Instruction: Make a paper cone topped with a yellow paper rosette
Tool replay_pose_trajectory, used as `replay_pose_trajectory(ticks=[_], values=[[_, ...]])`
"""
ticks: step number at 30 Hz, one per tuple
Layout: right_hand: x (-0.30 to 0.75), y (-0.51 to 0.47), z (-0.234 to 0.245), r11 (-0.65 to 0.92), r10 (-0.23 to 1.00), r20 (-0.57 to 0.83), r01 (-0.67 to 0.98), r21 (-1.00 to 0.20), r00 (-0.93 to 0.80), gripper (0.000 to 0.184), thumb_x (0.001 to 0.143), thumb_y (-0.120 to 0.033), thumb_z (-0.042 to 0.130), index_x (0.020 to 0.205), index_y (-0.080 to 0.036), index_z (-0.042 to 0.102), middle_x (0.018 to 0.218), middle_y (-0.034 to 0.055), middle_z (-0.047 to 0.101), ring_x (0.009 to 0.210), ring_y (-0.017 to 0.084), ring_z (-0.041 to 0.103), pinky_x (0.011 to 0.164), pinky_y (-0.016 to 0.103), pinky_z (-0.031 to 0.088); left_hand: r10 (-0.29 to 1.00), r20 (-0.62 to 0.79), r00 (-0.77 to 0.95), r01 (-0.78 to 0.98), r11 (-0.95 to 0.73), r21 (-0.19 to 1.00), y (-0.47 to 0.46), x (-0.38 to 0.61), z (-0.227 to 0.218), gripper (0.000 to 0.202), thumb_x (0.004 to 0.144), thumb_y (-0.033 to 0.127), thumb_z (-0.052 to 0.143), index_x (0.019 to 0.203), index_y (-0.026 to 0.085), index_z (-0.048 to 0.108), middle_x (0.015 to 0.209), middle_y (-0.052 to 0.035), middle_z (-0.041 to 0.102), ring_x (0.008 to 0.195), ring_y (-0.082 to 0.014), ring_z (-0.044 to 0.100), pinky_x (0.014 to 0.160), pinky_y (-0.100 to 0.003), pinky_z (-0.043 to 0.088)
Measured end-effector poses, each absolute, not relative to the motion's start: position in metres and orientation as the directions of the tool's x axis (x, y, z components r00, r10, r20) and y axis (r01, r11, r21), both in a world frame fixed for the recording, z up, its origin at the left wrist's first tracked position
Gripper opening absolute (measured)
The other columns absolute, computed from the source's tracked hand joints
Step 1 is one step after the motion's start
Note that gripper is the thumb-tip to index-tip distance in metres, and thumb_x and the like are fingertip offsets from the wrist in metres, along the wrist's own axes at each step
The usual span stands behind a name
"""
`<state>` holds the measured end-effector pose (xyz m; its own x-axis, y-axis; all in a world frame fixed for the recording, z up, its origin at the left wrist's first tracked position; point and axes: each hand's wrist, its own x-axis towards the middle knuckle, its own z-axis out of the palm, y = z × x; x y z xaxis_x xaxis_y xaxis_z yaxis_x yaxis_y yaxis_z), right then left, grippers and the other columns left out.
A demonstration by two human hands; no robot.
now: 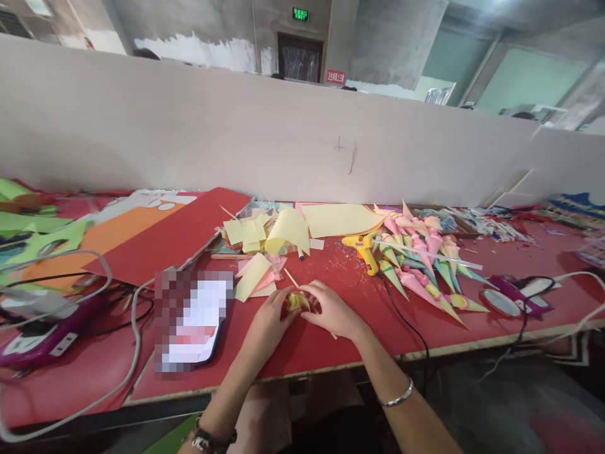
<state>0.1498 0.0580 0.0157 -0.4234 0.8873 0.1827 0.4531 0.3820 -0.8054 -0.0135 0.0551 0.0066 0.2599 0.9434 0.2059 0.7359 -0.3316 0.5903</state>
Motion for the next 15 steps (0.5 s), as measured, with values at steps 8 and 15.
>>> replay_pose_trajectory(ticks=[8,15], values=[[0.1517,0.0600,0.0101,0.290,0.875,0.151,0.246,-0.925,-0.460,0.041,0.071,-0.012,0.055,0.110,-0.021,0.050,0.089,0.0015,0.048,0.074,0.010,0.055,0.069,0.024,0.049,0.936,0.229,0.266,0.679,-0.351,0.645,0.0539,-0.0167,0.0043,0.042,0.074,0.020,0.052,0.114,0.021,0.043,0.102,-0.0055,0.057,0.089,-0.0181,0.056,0.076,-0.030,0.046],[0.1497,0.0580,0.0098,0.367,0.887,0.236,0.298,-0.881,-0.397,0.031,0.073,-0.014,0.053,0.103,-0.020,0.053,0.076,-0.0012,0.050,0.065,0.009,0.049,0.060,0.021,0.043,0.896,0.304,0.324,0.650,-0.444,0.617,0.0547,-0.0185,-0.0001,0.035,0.077,0.022,0.050,0.111,0.021,0.045,0.104,-0.0051,0.055,0.094,-0.0173,0.054,0.083,-0.030,0.044]])
